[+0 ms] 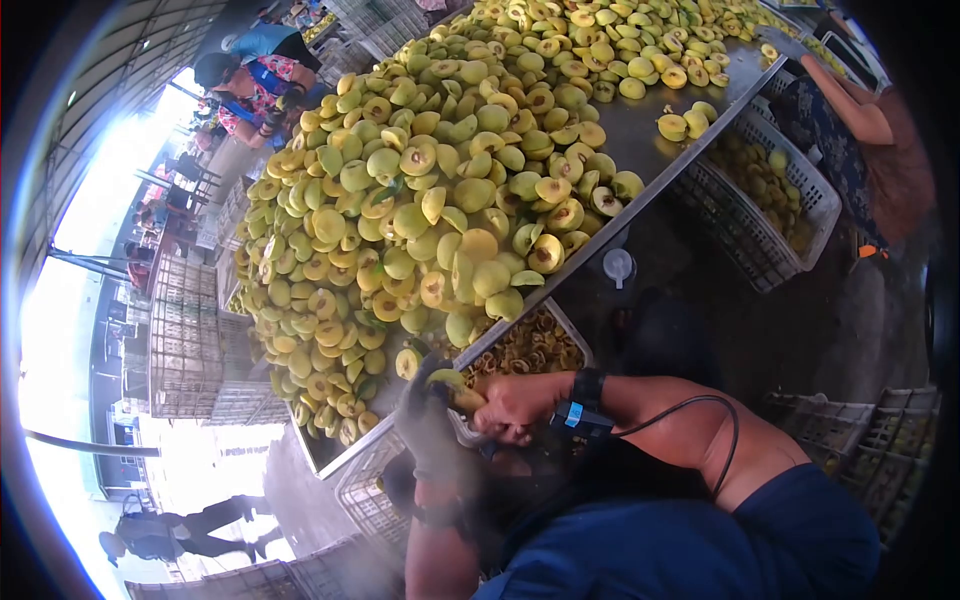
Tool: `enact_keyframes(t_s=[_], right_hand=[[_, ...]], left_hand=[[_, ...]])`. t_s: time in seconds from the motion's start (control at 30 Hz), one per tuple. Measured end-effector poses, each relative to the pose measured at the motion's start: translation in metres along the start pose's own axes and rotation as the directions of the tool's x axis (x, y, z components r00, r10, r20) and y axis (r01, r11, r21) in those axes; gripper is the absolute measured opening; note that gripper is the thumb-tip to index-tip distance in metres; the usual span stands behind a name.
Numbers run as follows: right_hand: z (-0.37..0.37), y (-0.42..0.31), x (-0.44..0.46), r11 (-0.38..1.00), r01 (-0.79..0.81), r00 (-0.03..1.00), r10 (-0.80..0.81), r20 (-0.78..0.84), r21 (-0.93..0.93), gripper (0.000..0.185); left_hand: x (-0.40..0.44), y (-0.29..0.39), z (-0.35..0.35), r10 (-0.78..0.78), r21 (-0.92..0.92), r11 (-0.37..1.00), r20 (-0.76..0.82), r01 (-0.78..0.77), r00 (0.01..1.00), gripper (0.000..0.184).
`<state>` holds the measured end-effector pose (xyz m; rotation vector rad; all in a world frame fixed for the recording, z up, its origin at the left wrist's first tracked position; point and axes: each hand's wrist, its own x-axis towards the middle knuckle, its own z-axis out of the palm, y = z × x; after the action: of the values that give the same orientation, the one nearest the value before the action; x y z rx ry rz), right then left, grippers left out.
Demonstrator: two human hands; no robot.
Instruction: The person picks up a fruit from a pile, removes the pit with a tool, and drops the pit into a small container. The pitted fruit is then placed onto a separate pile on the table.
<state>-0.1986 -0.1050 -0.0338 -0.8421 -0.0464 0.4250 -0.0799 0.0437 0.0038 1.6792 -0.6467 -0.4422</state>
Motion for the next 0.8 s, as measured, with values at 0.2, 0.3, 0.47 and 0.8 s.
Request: enact_keyframes(t_s=[0.2,0.3,0.47,0.8], right_hand=[[0.003,-0.002,-0.004,0.994,0.026,0.994,-0.015,0.107,-0.107,0.018],[0.006,-0.003,-0.01,0.971,-0.053,0.996,0.036,-0.079,-0.233,0.019],[-0.008,0.025,-0.003,0.868,-0.345,0.864,0.145,-0.482,-0.356,0.023],[-0.006,0.024,0.008,0.784,-0.102,0.78,-0.319,-0.538,-0.612,0.031]], left_hand=[[-0.013,0.007,-0.011,0.03,-0.107,0.993,-0.101,-0.041,0.994,0.045],[-0.01,0.012,-0.05,0.001,-0.161,0.985,-0.336,-0.059,0.942,0.04],[-0.005,-0.014,-0.176,0.032,0.472,0.865,-0.387,0.168,0.921,0.037],[0.162,0.005,0.019,0.108,0.735,0.636,0.217,-0.235,0.97,0.049]])
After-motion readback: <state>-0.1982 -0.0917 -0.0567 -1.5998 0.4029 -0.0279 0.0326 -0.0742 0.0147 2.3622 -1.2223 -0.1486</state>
